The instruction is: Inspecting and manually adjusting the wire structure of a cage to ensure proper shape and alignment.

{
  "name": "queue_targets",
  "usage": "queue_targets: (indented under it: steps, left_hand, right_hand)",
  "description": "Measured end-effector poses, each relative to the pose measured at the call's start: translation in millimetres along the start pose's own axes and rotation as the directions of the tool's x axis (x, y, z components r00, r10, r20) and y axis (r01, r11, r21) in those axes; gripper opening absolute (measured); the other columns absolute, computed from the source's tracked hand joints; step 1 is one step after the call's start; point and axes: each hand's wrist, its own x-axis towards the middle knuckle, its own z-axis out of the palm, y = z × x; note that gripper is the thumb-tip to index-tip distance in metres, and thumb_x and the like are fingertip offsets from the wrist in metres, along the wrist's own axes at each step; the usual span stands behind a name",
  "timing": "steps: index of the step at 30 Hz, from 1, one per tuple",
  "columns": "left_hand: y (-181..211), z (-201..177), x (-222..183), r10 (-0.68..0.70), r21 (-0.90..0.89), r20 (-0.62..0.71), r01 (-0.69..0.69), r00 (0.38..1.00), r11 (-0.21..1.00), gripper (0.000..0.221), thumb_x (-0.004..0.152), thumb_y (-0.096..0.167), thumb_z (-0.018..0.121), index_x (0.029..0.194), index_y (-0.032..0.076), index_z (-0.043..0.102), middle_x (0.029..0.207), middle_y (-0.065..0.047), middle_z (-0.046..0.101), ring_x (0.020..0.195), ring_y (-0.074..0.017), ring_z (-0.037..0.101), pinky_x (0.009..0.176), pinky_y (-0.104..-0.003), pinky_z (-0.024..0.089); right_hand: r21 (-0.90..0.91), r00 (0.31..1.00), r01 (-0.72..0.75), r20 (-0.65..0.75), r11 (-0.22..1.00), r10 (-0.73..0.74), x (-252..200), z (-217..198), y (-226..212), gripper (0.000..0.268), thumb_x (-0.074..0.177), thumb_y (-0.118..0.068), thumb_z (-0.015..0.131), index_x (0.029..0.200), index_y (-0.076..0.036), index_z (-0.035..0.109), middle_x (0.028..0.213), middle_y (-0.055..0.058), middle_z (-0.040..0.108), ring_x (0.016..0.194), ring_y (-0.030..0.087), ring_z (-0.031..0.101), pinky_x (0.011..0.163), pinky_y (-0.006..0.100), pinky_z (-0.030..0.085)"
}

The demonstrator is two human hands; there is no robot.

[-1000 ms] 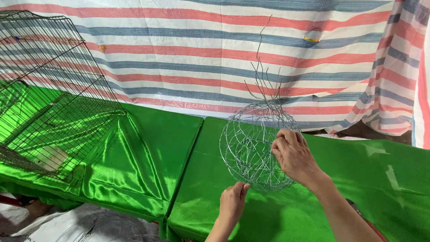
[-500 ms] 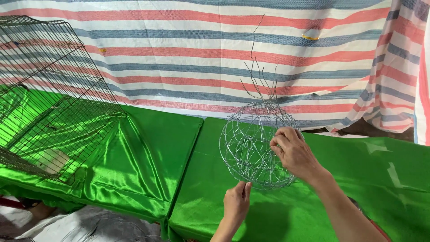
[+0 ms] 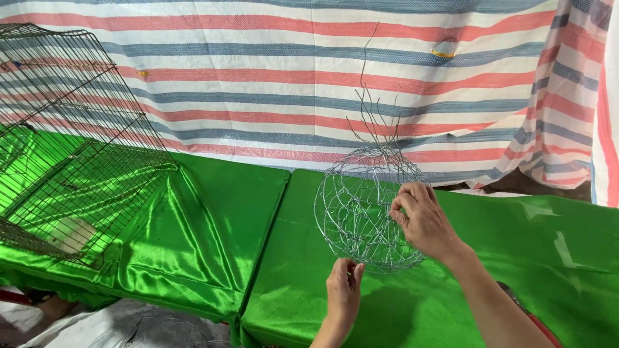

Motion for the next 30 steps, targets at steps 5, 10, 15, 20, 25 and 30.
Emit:
queue_targets:
  steps: [5, 10, 15, 20, 25, 30]
  left_hand:
    - [-2.9, 10.1, -7.1, -0.01, -0.045, -0.098, 0.006, 0.995, 0.999, 0.019, 0.098, 0.011, 0.07, 0.088, 0.012, 0.054, 0.073, 0.001, 0.055, 0.059, -0.0099, 0.046, 0.045, -0.023, 0.045]
    - [-2.1, 12.0, -3.8, -0.125, -0.091, -0.139, 0.114, 0.982, 0.989, 0.021, 0.093, 0.013, 0.076, 0.081, 0.014, 0.059, 0.07, 0.002, 0.06, 0.059, -0.0087, 0.051, 0.045, -0.022, 0.048]
    - [3.1, 12.2, 0.2, -0.06, -0.041, -0.205, 0.053, 0.977, 0.998, 0.022, 0.092, 0.016, 0.077, 0.081, 0.015, 0.058, 0.068, 0.004, 0.058, 0.058, -0.0084, 0.048, 0.045, -0.021, 0.045]
    - [1.9, 8.9, 1.3, -0.018, -0.055, -0.226, 0.005, 0.974, 0.998, 0.02, 0.092, 0.014, 0.077, 0.081, 0.014, 0.059, 0.071, 0.003, 0.058, 0.06, -0.0087, 0.05, 0.047, -0.02, 0.046]
    - [1.2, 6.6, 7.5, 0.028, -0.035, -0.264, -0.038, 0.964, 0.999, 0.021, 0.09, 0.015, 0.079, 0.081, 0.014, 0.06, 0.071, 0.003, 0.06, 0.059, -0.0082, 0.05, 0.046, -0.019, 0.046]
    - [-4.3, 6.6, 11.4, 0.051, 0.015, -0.272, -0.049, 0.961, 0.999, 0.023, 0.089, 0.016, 0.08, 0.083, 0.015, 0.057, 0.073, 0.003, 0.061, 0.06, -0.0084, 0.055, 0.047, -0.02, 0.051]
  right_hand:
    - [-0.005, 1.0, 0.011, 0.003, 1.0, -0.011, 0.3, 2.7, 5.4, 0.015, 0.095, -0.027, 0.067, 0.098, -0.013, 0.064, 0.119, 0.006, 0.05, 0.118, 0.024, 0.049, 0.109, 0.044, 0.047]
    - [0.129, 0.999, 0.025, -0.024, 0.991, -0.022, -4.5, -7.7, 0.5, 0.01, 0.093, -0.021, 0.069, 0.1, -0.014, 0.066, 0.118, 0.004, 0.052, 0.114, 0.023, 0.051, 0.105, 0.044, 0.046]
    - [0.185, 0.987, 0.01, -0.157, 0.983, 0.019, -7.4, -2.0, -7.0, 0.017, 0.092, -0.023, 0.071, 0.104, -0.013, 0.065, 0.121, 0.006, 0.056, 0.12, 0.025, 0.051, 0.108, 0.045, 0.044]
    - [0.195, 0.987, 0.031, -0.162, 0.98, 0.001, -10.8, 3.4, -4.7, 0.03, 0.09, -0.025, 0.072, 0.115, -0.011, 0.062, 0.126, 0.008, 0.059, 0.122, 0.026, 0.054, 0.109, 0.044, 0.044]
    - [0.188, 0.989, 0.011, -0.15, 0.982, 0.017, -12.0, 0.6, -6.7, 0.022, 0.09, -0.024, 0.074, 0.108, -0.011, 0.071, 0.122, 0.007, 0.06, 0.122, 0.025, 0.053, 0.109, 0.045, 0.044]
    - [0.155, 0.985, -0.007, -0.17, 0.988, 0.033, -11.5, 6.4, -3.9, 0.027, 0.086, -0.022, 0.077, 0.11, -0.011, 0.071, 0.124, 0.008, 0.061, 0.124, 0.025, 0.055, 0.111, 0.044, 0.046]
